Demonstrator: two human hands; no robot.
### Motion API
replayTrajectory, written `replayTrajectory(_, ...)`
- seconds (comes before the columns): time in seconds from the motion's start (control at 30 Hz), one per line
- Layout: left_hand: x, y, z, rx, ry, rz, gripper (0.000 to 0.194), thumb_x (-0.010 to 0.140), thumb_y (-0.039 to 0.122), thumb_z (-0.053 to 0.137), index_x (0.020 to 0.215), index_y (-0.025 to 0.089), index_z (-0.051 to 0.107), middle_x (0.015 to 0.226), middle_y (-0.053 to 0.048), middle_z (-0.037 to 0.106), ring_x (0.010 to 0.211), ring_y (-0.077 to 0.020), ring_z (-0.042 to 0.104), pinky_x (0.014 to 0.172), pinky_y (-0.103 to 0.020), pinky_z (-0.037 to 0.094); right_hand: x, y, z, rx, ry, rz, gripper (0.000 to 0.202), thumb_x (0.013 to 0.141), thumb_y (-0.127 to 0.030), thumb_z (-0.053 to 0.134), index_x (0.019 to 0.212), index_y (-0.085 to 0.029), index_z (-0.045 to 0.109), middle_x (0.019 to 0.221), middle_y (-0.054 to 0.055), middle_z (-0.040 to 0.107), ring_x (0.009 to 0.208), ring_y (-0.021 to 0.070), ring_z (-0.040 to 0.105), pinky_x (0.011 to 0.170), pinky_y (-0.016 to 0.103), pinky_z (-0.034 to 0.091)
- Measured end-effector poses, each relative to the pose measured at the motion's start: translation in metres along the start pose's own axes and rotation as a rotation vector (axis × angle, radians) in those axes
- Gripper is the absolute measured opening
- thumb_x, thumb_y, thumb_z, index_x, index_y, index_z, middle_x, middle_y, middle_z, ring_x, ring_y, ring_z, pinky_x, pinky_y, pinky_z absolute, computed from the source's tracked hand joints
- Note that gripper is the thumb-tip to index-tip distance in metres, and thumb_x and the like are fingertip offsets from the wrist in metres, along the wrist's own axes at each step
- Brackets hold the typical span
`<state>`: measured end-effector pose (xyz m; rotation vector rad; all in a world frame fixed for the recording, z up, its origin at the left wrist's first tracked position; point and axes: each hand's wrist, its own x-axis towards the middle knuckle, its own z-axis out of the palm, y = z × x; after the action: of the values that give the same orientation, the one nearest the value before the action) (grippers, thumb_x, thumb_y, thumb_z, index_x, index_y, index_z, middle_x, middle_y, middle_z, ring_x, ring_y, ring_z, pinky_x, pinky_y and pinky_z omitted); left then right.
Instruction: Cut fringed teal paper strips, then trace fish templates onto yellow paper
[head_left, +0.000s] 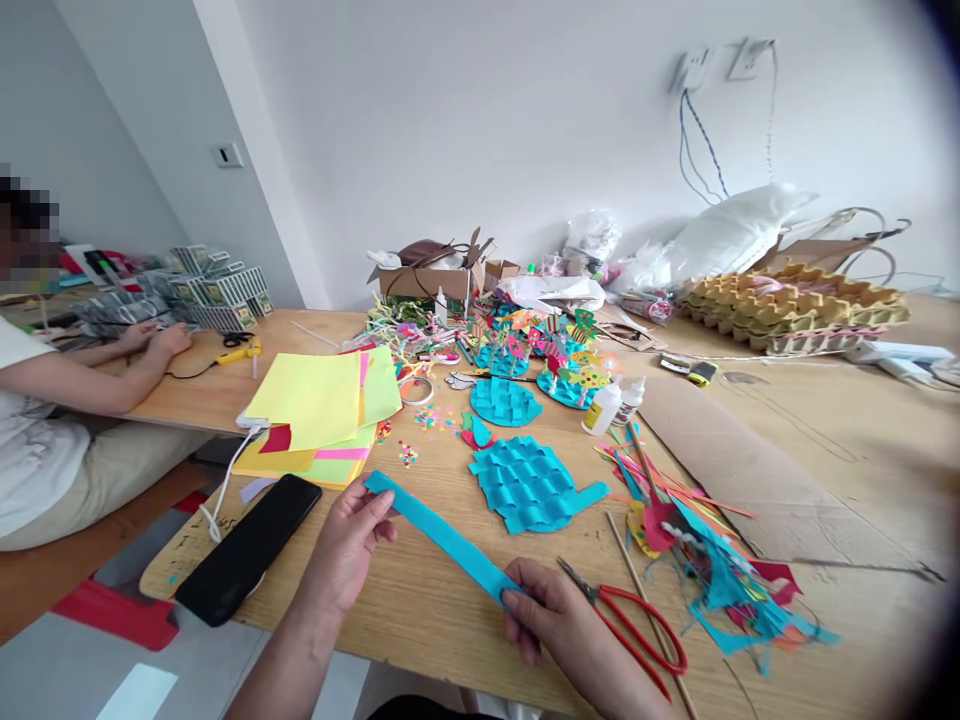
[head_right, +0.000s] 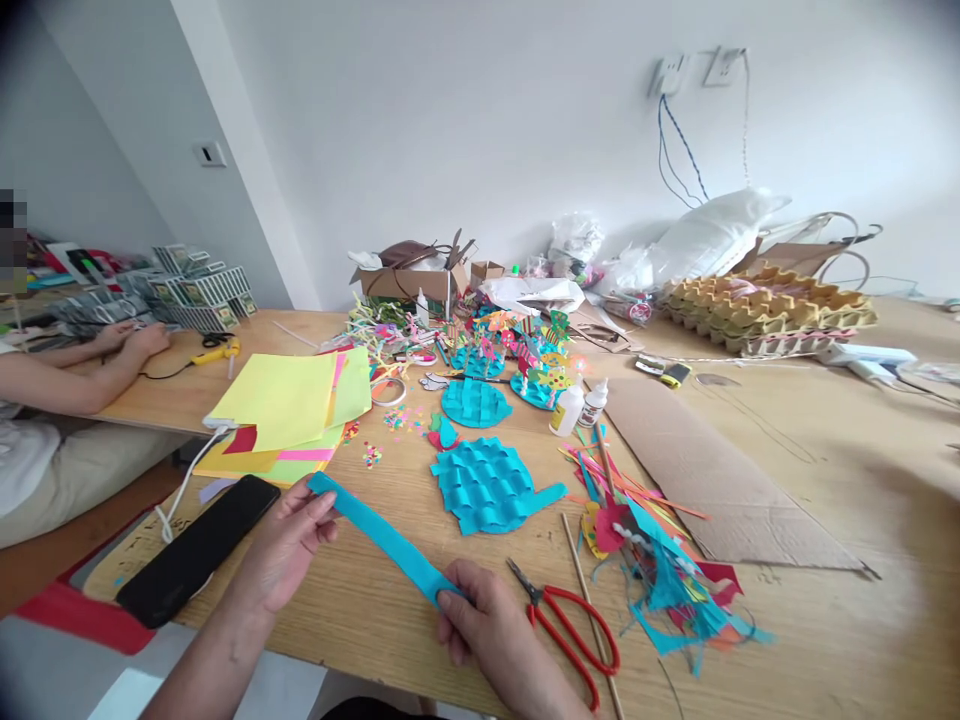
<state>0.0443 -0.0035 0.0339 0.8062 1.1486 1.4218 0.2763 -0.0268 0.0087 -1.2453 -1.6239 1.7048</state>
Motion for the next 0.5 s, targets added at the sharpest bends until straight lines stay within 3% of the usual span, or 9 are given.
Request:
replayTrajectory(0.2,-0.002,-0.006,0.018,-0.091,-0.115,0.009,0.017,0.074,0.027,0.065,0.086,0.016,0.059,0.085,-0.005,0.067,0.079,-0.0166,0.061,0.053,-0.02,0.044,0.002,0.003,0.004,0.12,0.004,0.023,0.035,0.073,-0.051,0.048,0.064,-0.017,0.043,0.056,-0.003,0.051,0.042,0.0061,0.042,0.043,0.019,0.028)
replayTrajectory(0.5,-0.002,-0.011,0.029,-0.133,-0.087,-0.047,0.02,0.073,0.034,0.064,0.081,0.018,0.056,0.078,-0.004,0.068,0.078,-0.0199,0.063,0.046,-0.02,0.038,0.007,0.015,0.009,0.192,-0.027,0.073,0.047,0.063,-0.064,0.053,0.064,-0.019,0.041,0.053,-0.004,0.05,0.038,0.0048,0.038,0.04,0.02,0.025)
